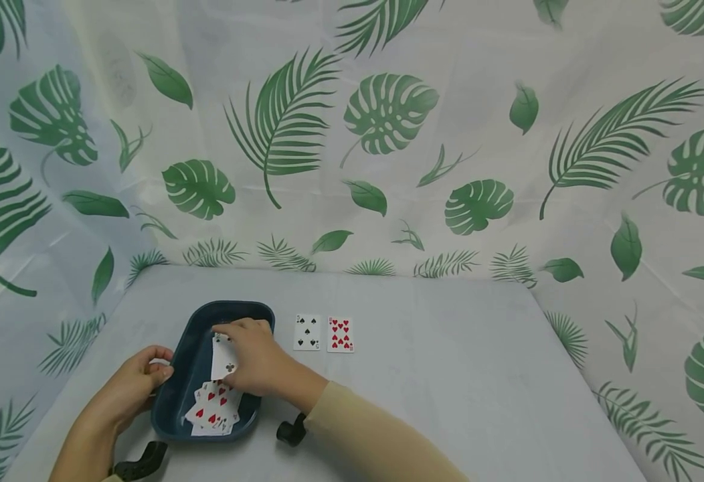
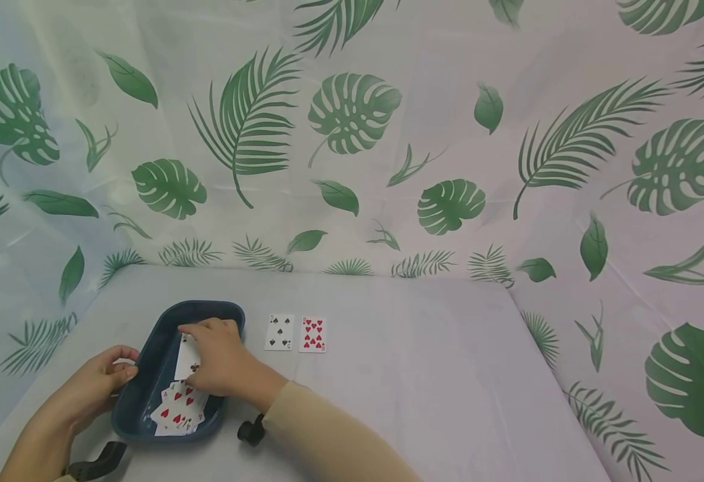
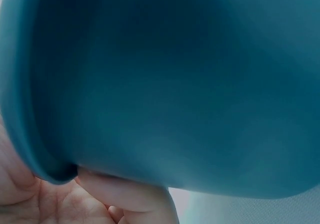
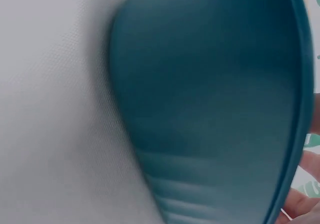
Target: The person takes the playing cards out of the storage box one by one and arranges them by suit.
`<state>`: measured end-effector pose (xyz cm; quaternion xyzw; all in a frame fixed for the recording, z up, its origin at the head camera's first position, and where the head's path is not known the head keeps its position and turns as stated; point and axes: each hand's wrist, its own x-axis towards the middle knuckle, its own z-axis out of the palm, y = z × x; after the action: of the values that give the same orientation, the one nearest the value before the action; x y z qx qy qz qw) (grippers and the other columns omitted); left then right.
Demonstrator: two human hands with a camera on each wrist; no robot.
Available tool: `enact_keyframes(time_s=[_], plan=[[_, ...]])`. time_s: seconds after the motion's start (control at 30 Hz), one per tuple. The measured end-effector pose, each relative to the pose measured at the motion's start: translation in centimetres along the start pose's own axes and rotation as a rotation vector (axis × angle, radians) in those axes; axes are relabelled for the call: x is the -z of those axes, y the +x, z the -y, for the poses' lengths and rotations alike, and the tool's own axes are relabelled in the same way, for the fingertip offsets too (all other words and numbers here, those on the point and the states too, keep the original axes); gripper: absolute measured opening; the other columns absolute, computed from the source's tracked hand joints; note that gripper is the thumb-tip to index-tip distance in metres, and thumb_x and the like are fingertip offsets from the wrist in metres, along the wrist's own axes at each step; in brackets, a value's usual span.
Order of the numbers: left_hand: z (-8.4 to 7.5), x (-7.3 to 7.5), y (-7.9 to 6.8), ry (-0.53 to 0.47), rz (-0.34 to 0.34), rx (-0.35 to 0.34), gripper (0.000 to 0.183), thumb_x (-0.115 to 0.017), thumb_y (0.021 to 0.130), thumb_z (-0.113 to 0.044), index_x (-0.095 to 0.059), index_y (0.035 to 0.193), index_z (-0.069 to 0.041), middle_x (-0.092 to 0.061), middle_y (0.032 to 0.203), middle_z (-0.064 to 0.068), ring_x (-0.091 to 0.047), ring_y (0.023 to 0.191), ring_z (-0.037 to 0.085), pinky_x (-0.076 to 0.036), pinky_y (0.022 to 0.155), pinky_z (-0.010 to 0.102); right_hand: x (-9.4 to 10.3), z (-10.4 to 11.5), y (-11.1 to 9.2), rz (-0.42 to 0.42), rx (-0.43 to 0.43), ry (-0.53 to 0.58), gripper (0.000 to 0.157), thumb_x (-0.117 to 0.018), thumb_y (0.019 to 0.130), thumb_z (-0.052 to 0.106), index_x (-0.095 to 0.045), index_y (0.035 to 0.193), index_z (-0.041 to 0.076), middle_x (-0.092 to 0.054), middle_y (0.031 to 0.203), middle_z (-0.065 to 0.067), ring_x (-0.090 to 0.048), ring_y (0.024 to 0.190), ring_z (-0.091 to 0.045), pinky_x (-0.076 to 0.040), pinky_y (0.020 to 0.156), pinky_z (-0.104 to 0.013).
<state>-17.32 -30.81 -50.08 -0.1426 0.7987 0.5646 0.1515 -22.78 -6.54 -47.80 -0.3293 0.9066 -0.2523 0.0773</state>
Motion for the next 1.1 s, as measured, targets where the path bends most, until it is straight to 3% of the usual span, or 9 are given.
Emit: enact_keyframes(time_s=[0.67, 1.1], plan=[[0.2, -0.1, 0.3, 0.01, -0.007, 0.007, 0.029, -0.043, 0.113, -0.003, -0.037, 0.14, 0.007, -0.06, 0.093, 0.007, -0.067, 0.081, 0.019, -0.059, 0.07, 0.038, 1.5, -2.1, -2.5, -0.056, 0.027, 0.124, 0.085, -0.093, 0.084, 0.02, -0.052, 0.158, 0.032, -0.051, 0.16, 0.008, -0.043, 0.147, -0.018, -0.048, 0.108, -0.031], [0.1, -0.2, 0.1, 0.011, -0.011, 0.008, 0.029, -0.042, 0.113, -0.002, -0.037, 0.141, 0.007, -0.061, 0.093, 0.007, -0.068, 0.08, 0.019, -0.059, 0.069, 0.037, 3.1, -3.3, -3.8, -0.078, -0.015, 0.14, 0.085, -0.091, 0.085, 0.018, -0.05, 0.158, 0.034, -0.051, 0.161, 0.008, -0.041, 0.152, -0.021, -0.046, 0.119, -0.044]])
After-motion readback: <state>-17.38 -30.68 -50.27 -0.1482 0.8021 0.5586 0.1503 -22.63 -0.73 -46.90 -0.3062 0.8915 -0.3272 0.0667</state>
